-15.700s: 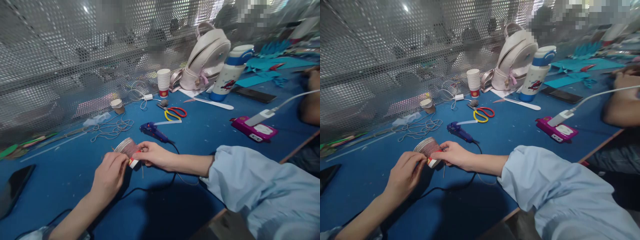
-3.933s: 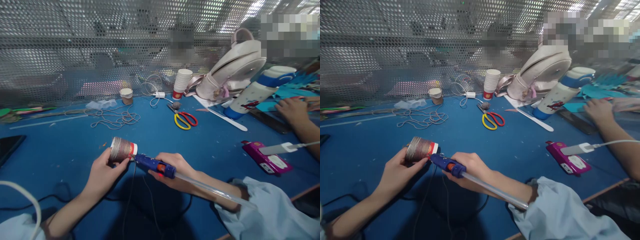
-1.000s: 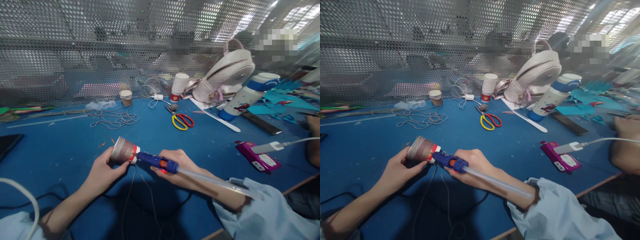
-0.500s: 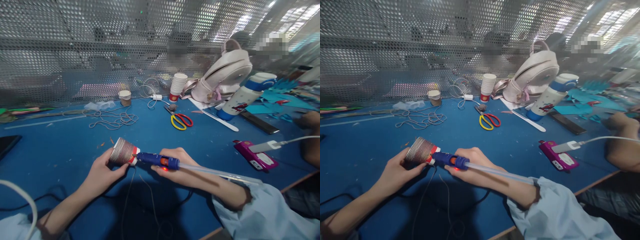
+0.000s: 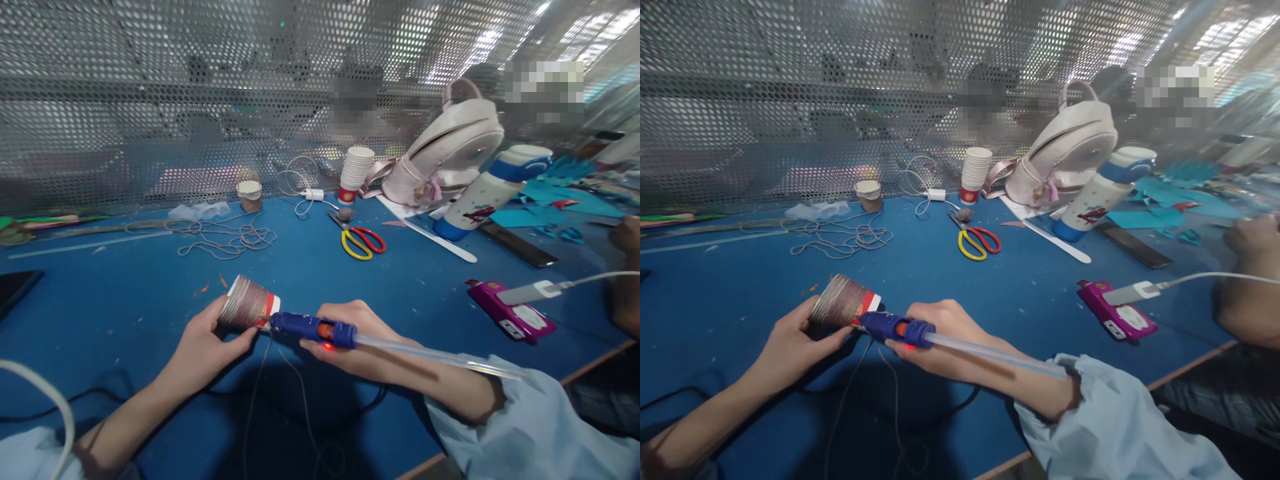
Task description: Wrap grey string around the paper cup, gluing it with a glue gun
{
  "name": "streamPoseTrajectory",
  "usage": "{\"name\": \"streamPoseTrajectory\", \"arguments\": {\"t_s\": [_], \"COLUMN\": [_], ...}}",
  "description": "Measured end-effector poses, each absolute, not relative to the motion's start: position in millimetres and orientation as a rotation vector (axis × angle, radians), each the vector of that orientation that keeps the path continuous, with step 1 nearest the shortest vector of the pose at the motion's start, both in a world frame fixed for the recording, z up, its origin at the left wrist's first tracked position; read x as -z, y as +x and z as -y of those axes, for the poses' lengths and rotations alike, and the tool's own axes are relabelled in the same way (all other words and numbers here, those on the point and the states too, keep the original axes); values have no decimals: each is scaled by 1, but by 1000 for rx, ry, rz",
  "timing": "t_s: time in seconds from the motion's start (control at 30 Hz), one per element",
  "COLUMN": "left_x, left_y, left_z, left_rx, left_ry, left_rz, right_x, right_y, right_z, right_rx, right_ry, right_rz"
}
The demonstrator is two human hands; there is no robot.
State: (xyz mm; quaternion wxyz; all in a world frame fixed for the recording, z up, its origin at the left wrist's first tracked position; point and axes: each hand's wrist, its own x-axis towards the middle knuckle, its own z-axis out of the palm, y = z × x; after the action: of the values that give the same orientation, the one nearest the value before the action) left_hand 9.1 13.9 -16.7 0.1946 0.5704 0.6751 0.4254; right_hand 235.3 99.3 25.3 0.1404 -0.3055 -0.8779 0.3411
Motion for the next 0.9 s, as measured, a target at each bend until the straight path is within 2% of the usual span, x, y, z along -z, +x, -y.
{"name": "streamPoseTrajectory", "arguments": {"t_s": [0.23,0.43,0.53,0.6,0.73,0.9], "left_x": [15,19,21,20,16,12], "left_y": [11,8,6,7,9,8], "left_z": [-15,-14,-15,-16,-16,-14], "left_rx": [-1222,-1211,-1210,-1190,-1162,-1188], "left_ry": [1582,1571,1504,1467,1444,1457], "left_rz": [-1846,-1816,-1805,-1803,-1836,-1911], "right_x": [-28,-29,-20,-10,11,2], "right_y": [235,234,234,232,225,234], "right_z": [-104,-121,-137,-147,-162,-166], "right_rx": [-1087,-1574,-1622,-1442,-809,-513], "right_ry": [-975,-1064,-1060,-1131,-1198,-1172], "right_rz": [2380,2113,1982,2049,2308,2556]}}
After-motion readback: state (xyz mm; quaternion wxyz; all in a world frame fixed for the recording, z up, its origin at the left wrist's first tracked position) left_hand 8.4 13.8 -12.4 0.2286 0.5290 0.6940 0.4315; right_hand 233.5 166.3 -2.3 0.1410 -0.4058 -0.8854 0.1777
